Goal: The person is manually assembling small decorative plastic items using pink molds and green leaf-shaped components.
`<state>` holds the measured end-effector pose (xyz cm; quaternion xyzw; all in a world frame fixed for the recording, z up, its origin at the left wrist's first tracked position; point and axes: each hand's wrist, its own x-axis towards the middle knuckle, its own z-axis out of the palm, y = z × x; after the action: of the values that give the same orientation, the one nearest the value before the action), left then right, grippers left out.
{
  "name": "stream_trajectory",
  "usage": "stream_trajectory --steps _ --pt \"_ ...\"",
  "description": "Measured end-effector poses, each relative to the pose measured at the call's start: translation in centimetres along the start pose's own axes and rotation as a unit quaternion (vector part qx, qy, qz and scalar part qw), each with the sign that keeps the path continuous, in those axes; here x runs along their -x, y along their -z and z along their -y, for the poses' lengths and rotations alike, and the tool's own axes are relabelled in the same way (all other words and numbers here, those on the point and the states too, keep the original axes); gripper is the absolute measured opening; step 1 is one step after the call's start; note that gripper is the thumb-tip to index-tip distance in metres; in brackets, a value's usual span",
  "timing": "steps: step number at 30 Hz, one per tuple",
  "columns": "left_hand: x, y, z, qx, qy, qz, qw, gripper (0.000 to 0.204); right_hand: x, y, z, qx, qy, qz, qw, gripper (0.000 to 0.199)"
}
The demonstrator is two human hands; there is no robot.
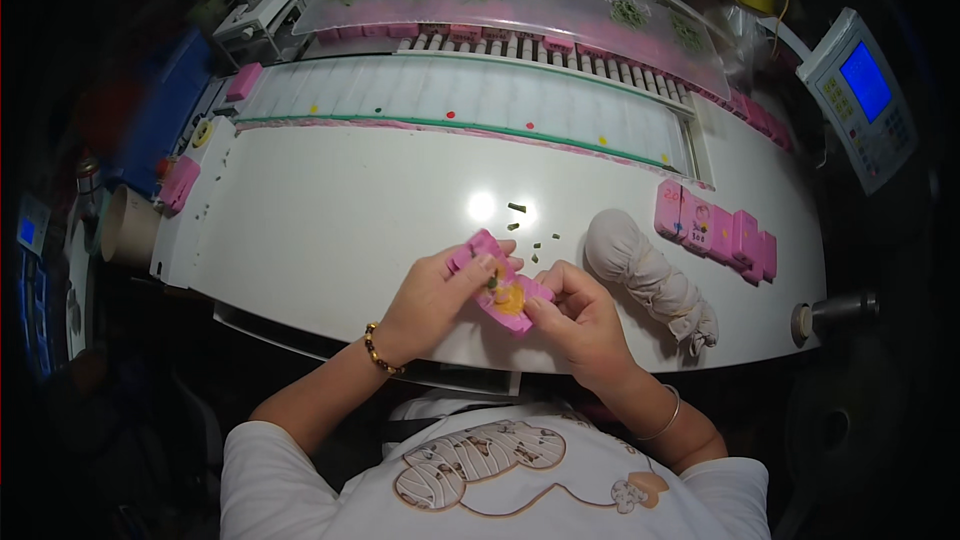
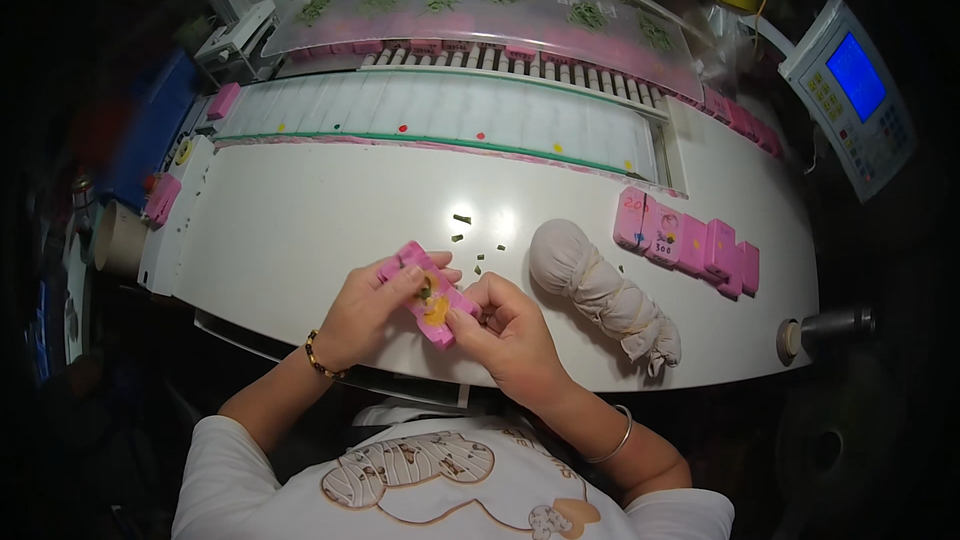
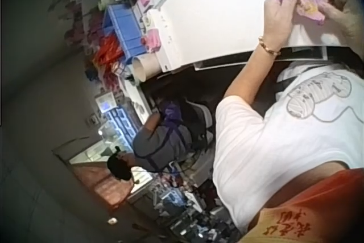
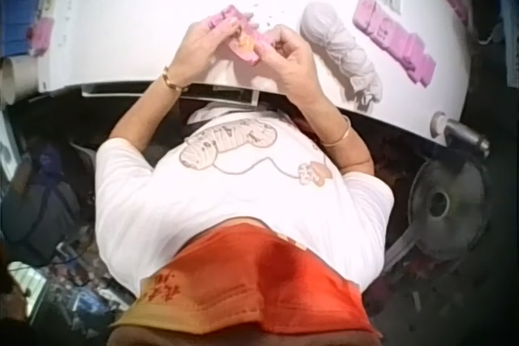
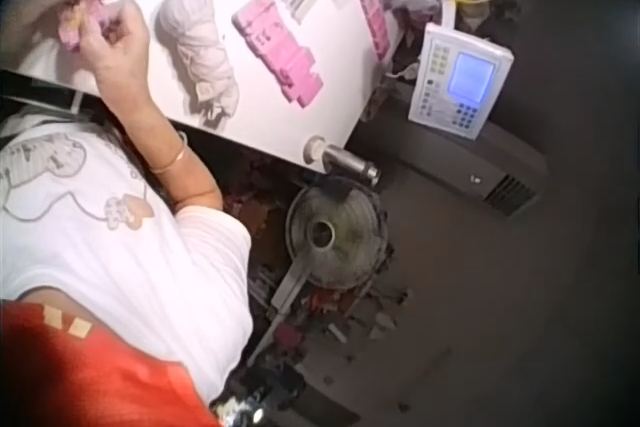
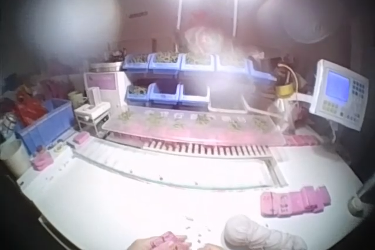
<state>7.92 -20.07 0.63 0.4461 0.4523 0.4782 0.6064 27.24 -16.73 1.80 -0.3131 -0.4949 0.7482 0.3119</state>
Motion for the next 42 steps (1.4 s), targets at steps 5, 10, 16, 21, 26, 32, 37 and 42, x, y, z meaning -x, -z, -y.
stream_trajectory --steps 5,10,16,21,26,32,37,42 --pt "-1.2 -0.5 -1.2 0.209 -0.035 -0.042 0.976 0.055 0.1 -0.1 0.9 -0.07 0.053 0.018 0.996 0.01" --pt "-2.9 -2.1 -2.0 0.427 -0.061 -0.082 0.899 0.053 0.7 -2.6 0.1 -0.143 -0.009 0.01 0.99 0.01" --pt "-3.1 -2.5 -3.0 0.423 -0.011 -0.082 0.902 0.023 0.9 -0.8 2.3 -0.041 -0.157 0.09 0.983 0.017" --pt "-3.0 -2.6 -2.9 0.31 -0.051 -0.069 0.947 0.015 -0.7 -0.1 4.0 0.328 0.278 -0.053 0.901 0.018" --pt "-3.2 -2.6 -2.8 0.208 -0.094 -0.073 0.971 0.019 -1.9 -0.3 4.5 0.492 0.46 -0.073 0.735 0.029" --pt "-3.1 -2.3 -2.6 0.13 -0.093 -0.073 0.984 0.019 -2.0 -0.3 5.7 0.545 0.455 -0.028 0.704 0.024" --pt "-4.2 -2.1 -3.9 0.308 -0.033 -0.21 0.927 0.034 -1.6 0.5 6.4 0.551 0.513 -0.058 0.656 0.022" --pt "-2.0 -0.9 -2.5 0.194 0.014 0.02 0.981 0.038 -1.8 1.7 6.0 0.578 0.566 -0.116 0.577 0.025"
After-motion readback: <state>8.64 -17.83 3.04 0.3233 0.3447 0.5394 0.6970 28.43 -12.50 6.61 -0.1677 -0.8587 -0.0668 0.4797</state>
